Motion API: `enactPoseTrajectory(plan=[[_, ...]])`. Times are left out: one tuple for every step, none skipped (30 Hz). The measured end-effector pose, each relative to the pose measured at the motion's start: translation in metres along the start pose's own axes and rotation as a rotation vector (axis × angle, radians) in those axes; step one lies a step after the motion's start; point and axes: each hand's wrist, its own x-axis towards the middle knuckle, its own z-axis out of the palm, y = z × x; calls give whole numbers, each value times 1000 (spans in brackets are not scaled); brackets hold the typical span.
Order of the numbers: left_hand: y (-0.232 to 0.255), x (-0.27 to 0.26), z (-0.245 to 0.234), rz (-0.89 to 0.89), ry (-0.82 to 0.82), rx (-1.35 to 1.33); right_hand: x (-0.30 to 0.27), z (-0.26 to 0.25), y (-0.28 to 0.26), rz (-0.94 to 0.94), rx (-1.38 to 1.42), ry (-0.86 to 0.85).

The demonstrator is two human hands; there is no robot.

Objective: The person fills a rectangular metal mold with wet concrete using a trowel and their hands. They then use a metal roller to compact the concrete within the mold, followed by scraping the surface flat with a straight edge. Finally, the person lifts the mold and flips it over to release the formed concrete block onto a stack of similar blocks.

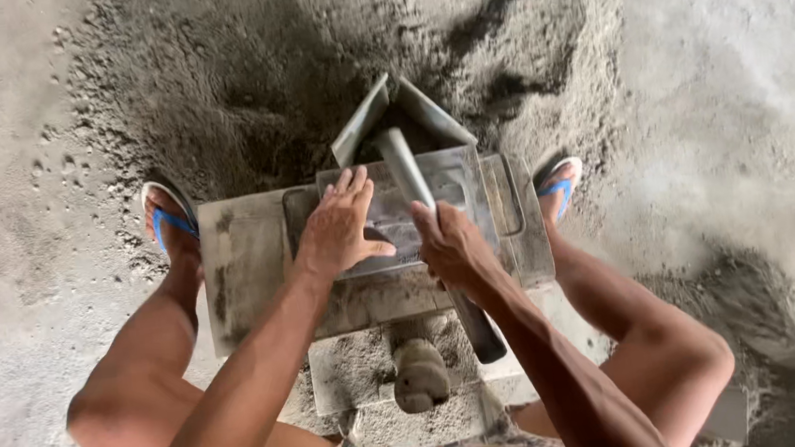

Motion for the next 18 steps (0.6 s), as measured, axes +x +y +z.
enactPoseTrajectory(plan=[[3,-4,-4,-23,-69,-143,-5,-1,-2,-109,-77,70],[5,-7,-7,-46,-138,-287,-9,-1,-4,-219,-154,138],[5,-6,-3,-53,-137,-289,-7,3,2,-220,-158,132],[5,-5,0,-53,-118,-284,-6,7,9,-165,-173,135],[6,-8,3,-47,-103,-277,-8,12,16,-108,-183,143],[5,-10,-2,-49,-106,-277,2,14,22,-106,-182,139],[7,-11,-6,-53,-101,-259,11,13,28,59,-64,48],[10,-12,-11,-56,-96,-242,20,11,34,222,56,-45],[7,-10,-10,-48,-81,-231,11,6,18,204,60,-37],[4,-7,-8,-43,-105,-216,4,0,1,101,24,6],[4,-10,-1,-51,-144,-215,-8,-4,-10,16,-20,37],[3,-2,-2,-56,-143,-219,-7,-4,-10,17,-24,33],[4,-4,0,-59,-138,-221,-13,1,-6,-159,-108,164],[5,-6,1,-62,-132,-223,-20,5,-3,-337,-192,294],[5,-7,1,-65,-135,-220,-6,9,15,-337,-189,290],[6,-9,-1,-82,-135,-206,7,13,31,-81,-55,99],[7,-6,-3,-92,-129,-192,21,14,47,171,78,-85],[9,-11,0,-86,-126,-188,18,11,48,166,82,-80]])
